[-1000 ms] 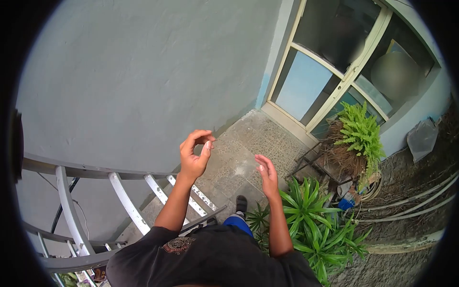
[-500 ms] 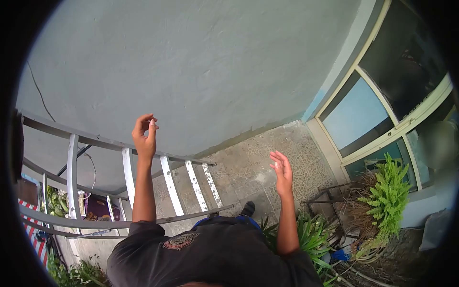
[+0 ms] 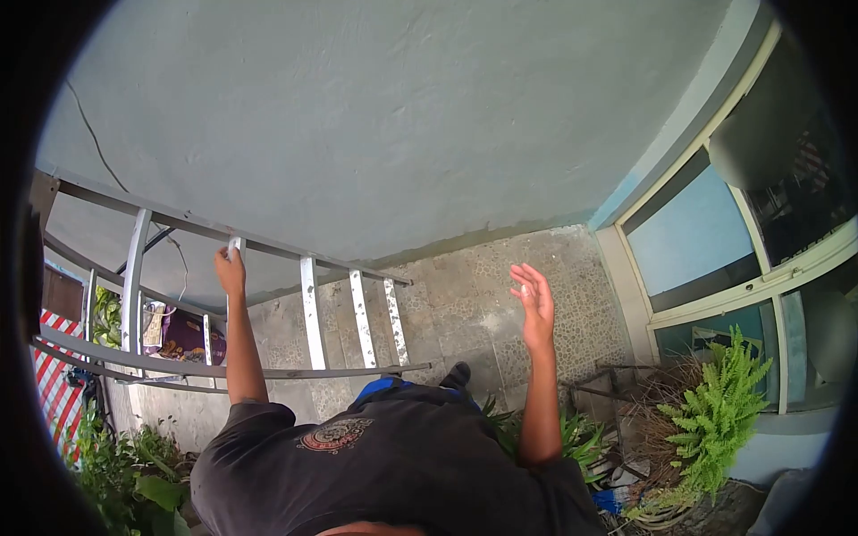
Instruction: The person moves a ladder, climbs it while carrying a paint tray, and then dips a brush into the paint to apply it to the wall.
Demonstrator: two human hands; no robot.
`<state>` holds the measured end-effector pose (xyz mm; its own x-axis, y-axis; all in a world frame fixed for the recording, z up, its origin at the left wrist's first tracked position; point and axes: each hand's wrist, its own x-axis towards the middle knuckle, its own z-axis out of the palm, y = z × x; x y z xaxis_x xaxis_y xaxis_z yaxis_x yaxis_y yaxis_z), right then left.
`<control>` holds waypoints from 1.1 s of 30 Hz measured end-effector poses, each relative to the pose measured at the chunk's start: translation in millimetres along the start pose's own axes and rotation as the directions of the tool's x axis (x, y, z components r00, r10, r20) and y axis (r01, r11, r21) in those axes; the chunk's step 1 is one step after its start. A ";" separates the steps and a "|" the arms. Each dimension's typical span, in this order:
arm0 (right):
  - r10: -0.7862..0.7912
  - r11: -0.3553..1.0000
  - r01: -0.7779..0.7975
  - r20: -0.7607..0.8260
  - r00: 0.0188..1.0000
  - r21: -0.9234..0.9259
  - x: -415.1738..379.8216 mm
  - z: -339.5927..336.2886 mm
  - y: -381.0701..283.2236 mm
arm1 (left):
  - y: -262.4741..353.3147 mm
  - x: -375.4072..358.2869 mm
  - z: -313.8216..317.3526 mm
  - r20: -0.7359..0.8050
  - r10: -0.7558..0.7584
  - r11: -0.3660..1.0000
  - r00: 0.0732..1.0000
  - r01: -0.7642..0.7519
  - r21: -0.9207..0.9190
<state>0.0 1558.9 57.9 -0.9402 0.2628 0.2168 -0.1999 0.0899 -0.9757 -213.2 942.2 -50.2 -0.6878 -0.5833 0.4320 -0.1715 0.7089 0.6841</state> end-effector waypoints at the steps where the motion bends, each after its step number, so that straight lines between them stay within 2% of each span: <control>1: -0.006 1.000 0.006 -0.005 1.000 0.003 -0.8 -2.6 1.0 | 0.4 0.8 0.6 0.018 -0.047 0.996 0.999 0.046 0.077; 3: 0.001 1.000 -0.001 -0.010 1.000 0.003 -4.0 -7.7 -1.2 | -6.6 8.0 5.9 0.083 -0.151 0.970 0.985 0.132 0.202; 4: -0.001 1.000 0.001 -0.020 1.000 0.001 -6.2 -10.4 -2.5 | -7.0 9.0 3.6 0.094 -0.152 0.970 0.984 0.131 0.206; 6: -0.004 1.000 0.004 -0.031 1.000 0.002 -10.5 -17.7 -1.3 | -2.8 9.3 3.7 0.240 -0.194 0.946 0.951 0.117 0.302; 7: -0.018 1.000 0.019 -0.033 0.999 0.012 -12.9 -22.1 -1.2 | -2.4 9.1 4.8 0.243 -0.191 0.928 0.951 0.094 0.359; 12: -0.010 1.000 0.012 -0.096 0.995 0.018 -26.5 -34.2 -5.9 | -8.5 18.7 9.6 0.267 -0.184 0.912 0.946 0.063 0.406; 14: -0.010 1.000 0.012 -0.122 0.992 0.013 -29.9 -37.5 -9.5 | -0.2 23.1 7.0 0.278 -0.240 0.887 0.930 0.094 0.453; 18: -0.016 1.000 0.016 -0.148 0.989 0.000 -30.6 -45.4 -9.7 | -37.0 52.2 21.1 0.384 -0.235 0.919 0.893 0.075 0.387; 20: -0.015 1.000 0.015 -0.143 0.990 -0.001 -28.8 -47.8 -6.7 | -54.1 60.1 27.5 0.420 -0.220 0.958 0.881 0.113 0.265; 24: -0.001 1.000 0.000 -0.143 0.990 -0.007 -19.0 -50.0 -1.9 | -56.8 61.7 27.3 0.368 -0.180 0.953 0.912 0.068 0.297; 26: 0.004 1.000 -0.006 -0.148 0.989 -0.011 -12.3 -50.4 1.4 | -71.4 73.1 33.6 0.483 -0.245 0.953 0.840 0.118 0.278; 27: 0.019 1.000 -0.021 -0.150 0.988 -0.011 -7.7 -51.3 5.0 | -55.4 73.1 28.3 0.479 -0.239 0.955 0.845 0.116 0.273; 29: 0.028 0.999 -0.030 -0.141 0.990 -0.012 0.7 -49.4 13.6 | -13.7 57.9 5.6 0.563 -0.351 0.934 0.748 0.241 0.263; 33: 0.119 0.993 -0.121 -0.137 0.983 -0.004 34.5 -35.9 35.6 | -27.2 56.3 10.6 0.526 -0.282 0.959 0.803 0.212 0.190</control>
<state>-29.7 1605.6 31.8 -0.9104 0.4012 0.1010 -0.0833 0.0614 -0.9946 -254.7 894.3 -50.7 -0.8747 -0.4594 -0.1548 -0.4441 0.6315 0.6356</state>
